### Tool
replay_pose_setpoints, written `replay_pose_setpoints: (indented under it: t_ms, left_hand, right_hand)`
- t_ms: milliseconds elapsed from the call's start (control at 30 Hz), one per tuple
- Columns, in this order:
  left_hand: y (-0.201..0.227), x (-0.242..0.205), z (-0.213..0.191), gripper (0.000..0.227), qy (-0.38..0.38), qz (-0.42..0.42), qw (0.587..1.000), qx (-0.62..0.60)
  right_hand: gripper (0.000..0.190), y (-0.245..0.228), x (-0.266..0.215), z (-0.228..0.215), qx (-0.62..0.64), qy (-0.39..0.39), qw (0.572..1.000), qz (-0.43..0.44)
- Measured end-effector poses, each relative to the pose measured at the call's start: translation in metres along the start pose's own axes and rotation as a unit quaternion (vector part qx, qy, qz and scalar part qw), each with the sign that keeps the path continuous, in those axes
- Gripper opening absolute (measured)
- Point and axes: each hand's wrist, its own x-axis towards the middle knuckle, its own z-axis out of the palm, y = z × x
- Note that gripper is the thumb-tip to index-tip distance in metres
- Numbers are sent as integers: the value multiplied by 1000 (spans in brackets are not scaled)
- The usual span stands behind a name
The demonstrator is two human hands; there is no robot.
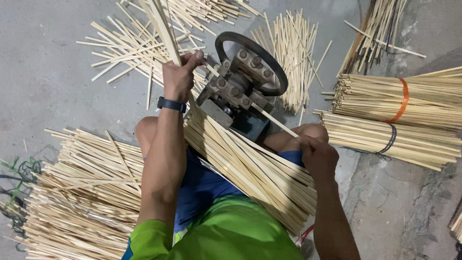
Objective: The person picks up and organizes bundles of bamboo strips, then individually feeds long thin strips into a mechanical processing machine.
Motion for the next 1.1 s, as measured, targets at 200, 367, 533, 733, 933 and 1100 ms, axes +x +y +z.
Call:
replay_pose_setpoints:
  t_ms: [200, 367, 533, 733, 933, 1100]
  left_hand:
    - [-16, 15, 2, 36, 38, 19, 999, 19]
    - [-6, 40, -8, 33, 44, 129, 991, 1]
    - [71, 35, -19, 27, 57, 314, 948, -9]
    - [88, -87, 54, 20, -279, 433, 747, 421]
    - [99, -133, 82, 18, -455, 312, 642, 532]
    - [109, -95, 21, 37, -110, 478, 807, 330]
  right_hand:
    - [17, -13, -1, 10, 20, 14, 998, -56]
    - [14, -35, -4, 4, 160, -30, 985, -51]
    - [28, -62, 10, -15, 37, 86, 958, -270]
    - [36, -93, 30, -40, 39, 223, 917, -328]
    - [24, -38, 17, -16, -90, 62, 972, -208]
    - [17, -1, -2, -32, 167, 51, 980, -94]
